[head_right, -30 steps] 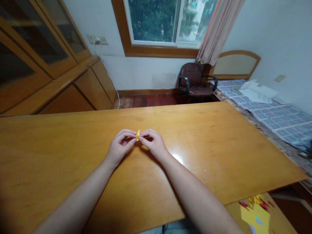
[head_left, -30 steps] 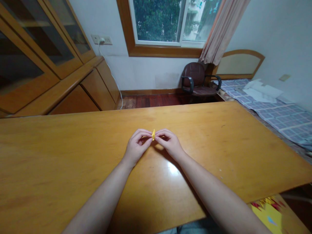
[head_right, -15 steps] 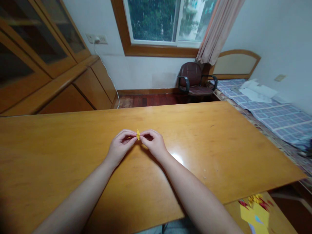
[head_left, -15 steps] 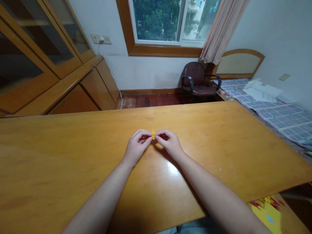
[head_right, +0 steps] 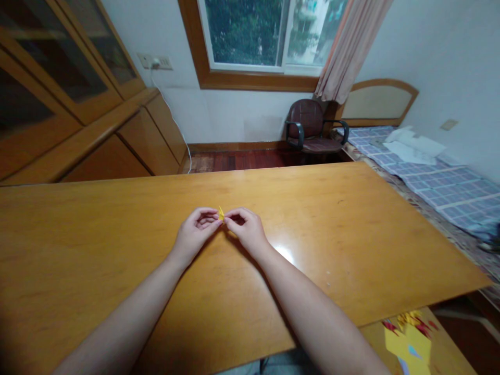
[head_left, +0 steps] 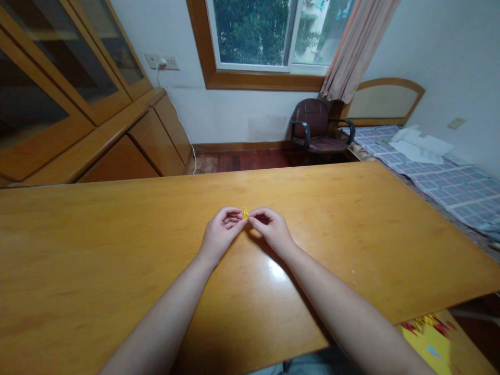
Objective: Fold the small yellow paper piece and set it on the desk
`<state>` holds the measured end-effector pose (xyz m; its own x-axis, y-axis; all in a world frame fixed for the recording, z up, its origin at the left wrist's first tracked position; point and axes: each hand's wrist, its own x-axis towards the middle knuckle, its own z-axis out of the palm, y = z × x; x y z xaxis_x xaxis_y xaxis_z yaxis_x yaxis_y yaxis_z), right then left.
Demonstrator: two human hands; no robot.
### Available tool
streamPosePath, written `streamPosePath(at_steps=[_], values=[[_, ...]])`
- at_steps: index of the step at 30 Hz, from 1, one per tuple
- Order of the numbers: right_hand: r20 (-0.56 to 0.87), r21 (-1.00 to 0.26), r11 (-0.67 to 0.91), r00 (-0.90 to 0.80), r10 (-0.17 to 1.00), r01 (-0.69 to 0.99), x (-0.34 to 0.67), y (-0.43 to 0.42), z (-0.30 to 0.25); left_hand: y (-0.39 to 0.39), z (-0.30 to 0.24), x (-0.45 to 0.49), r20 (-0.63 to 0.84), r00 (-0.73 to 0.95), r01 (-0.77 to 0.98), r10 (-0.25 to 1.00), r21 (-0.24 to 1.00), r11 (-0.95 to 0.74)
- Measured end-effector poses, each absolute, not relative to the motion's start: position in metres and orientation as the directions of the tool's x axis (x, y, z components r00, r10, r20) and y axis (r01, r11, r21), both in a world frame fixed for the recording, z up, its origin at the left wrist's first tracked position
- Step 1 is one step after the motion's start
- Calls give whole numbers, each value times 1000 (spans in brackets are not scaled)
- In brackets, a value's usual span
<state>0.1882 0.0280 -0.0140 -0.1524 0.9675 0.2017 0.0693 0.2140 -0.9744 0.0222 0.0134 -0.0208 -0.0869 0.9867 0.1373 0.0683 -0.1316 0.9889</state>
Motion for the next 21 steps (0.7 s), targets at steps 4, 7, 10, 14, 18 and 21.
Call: streamPosePath(at_steps=[4,7,10,14,18,21], values=[[188,-977,201,-154,970,68,188,28,-15,12,-18,22,171,-80,144,982,977,-158],[173,-981,184,-151,973,61,188,28,-16,11,-15,23,167,-83,146,982,977,-154],[164,-983,174,-150,975,53,187,29,-18,11,-14,23,156,-87,147,984,979,-143],[156,-984,167,-154,976,61,187,29,-18,11,-17,22,142,-84,163,986,978,-127],[181,-974,200,-163,970,104,188,29,-17,13,-20,21,145,-76,161,986,978,-132],[201,-966,224,-168,965,130,189,29,-17,13,-19,21,150,-71,144,986,980,-139]])
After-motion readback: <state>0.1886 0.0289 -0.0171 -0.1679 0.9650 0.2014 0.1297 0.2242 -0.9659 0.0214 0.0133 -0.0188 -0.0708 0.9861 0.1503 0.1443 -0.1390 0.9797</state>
